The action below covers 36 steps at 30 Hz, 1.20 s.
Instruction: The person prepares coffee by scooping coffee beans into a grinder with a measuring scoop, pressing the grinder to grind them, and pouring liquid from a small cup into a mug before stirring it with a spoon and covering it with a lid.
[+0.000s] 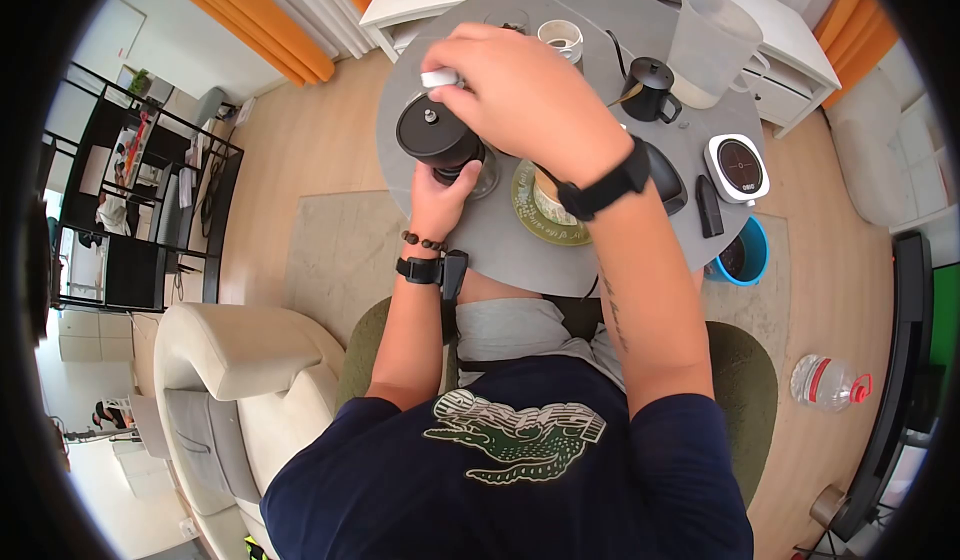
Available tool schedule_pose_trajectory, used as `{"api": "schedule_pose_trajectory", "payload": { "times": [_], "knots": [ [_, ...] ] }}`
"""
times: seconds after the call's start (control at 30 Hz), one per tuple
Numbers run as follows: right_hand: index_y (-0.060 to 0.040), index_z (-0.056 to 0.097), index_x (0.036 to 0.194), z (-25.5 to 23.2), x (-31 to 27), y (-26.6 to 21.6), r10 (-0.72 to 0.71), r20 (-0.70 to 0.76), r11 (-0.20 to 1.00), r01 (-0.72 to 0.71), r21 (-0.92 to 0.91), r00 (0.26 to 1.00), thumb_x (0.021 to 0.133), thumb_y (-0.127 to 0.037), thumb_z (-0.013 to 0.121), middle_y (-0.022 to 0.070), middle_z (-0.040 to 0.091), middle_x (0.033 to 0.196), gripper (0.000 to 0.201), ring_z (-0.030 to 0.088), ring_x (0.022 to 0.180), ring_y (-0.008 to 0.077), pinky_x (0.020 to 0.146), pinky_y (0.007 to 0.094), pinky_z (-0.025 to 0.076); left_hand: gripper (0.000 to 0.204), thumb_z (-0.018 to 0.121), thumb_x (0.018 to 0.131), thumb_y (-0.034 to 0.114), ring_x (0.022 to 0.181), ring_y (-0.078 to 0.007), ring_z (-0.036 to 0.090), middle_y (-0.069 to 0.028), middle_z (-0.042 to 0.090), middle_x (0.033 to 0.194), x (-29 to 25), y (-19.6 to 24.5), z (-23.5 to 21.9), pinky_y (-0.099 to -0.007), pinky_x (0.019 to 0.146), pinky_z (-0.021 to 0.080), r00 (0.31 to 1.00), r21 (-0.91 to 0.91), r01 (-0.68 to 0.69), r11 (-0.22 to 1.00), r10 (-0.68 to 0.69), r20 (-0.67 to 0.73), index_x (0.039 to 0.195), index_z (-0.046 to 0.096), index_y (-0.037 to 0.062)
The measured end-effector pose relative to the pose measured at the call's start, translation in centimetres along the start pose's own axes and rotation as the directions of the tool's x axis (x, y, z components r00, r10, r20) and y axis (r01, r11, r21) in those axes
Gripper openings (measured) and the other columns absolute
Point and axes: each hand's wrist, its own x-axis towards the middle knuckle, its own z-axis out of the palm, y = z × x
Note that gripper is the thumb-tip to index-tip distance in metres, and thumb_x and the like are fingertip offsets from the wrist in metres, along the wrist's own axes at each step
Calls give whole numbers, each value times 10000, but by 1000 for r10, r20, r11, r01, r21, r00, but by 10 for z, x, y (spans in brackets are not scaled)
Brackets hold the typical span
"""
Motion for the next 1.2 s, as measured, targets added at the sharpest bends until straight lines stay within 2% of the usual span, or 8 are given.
{"api": "schedule_pose_trajectory", "payload": {
  "times": [0.1,0.23,0.37,0.43,0.47,0.6,1.03,1.2],
  "knots": [
    [-56,759,1133,-4,-31,-15,73,-61,997,-72,22,995,964,-142,771,133,744,1109,190,744,1038,397,897,494,607,553,917,947,134,1173,-185,741,-112,780,1298,2,-7,1,-366,1040,596,1000,-60,-5,998,5,1,1396,631,-16],
    [-29,760,1049,22,-91,-33,139,103,989,-133,-66,985,929,-117,781,140,724,1029,150,763,1030,366,858,476,619,543,914,962,132,1172,-179,736,-111,775,1301,1,-14,-1,-359,1035,596,999,-157,0,988,5,33,1401,628,-11],
    [-4,759,998,67,-131,-26,257,211,958,-221,-180,943,910,-62,734,164,739,972,109,797,931,362,795,468,646,552,933,962,159,1164,-181,732,-106,775,1297,3,-7,-3,-367,1029,594,999,-26,-5,1000,6,40,1394,635,-12],
    [-11,742,998,82,-143,-23,287,235,948,-240,-210,929,915,-55,727,169,734,990,95,795,925,369,796,478,645,532,899,1012,177,1226,-192,709,-111,755,1365,1,-1,-3,-380,1094,560,998,45,25,999,-28,63,1432,640,-21],
    [-18,726,998,88,-146,-21,301,265,941,-240,-237,916,921,-49,721,174,729,1008,84,792,919,376,796,488,644,520,920,977,157,1171,-187,730,-112,771,1325,1,-1,0,-368,1038,586,1000,32,5,999,-6,27,1392,657,-13],
    [5,725,948,105,-152,-23,298,197,936,-245,-253,934,889,-25,697,194,725,962,72,798,849,394,738,472,659,521,912,992,165,1189,-192,724,-113,766,1333,1,1,-1,-376,1064,575,998,46,42,998,-44,35,1405,651,-16],
    [3,772,902,133,-155,-12,365,96,911,-333,-245,926,894,-54,705,196,756,954,89,816,859,360,730,439,669,551,899,1018,201,1202,-180,695,-109,742,1376,2,2,-4,-366,1061,557,996,93,55,994,-61,63,1445,622,-9],
    [20,763,1022,133,-150,-5,369,103,920,-348,-179,924,951,-39,671,208,746,1041,130,819,876,371,740,447,677,589,913,1004,202,1214,-187,690,-113,729,1389,5,2,-7,-371,1067,558,995,123,63,990,-72,66,1461,605,-6]
  ]
}}
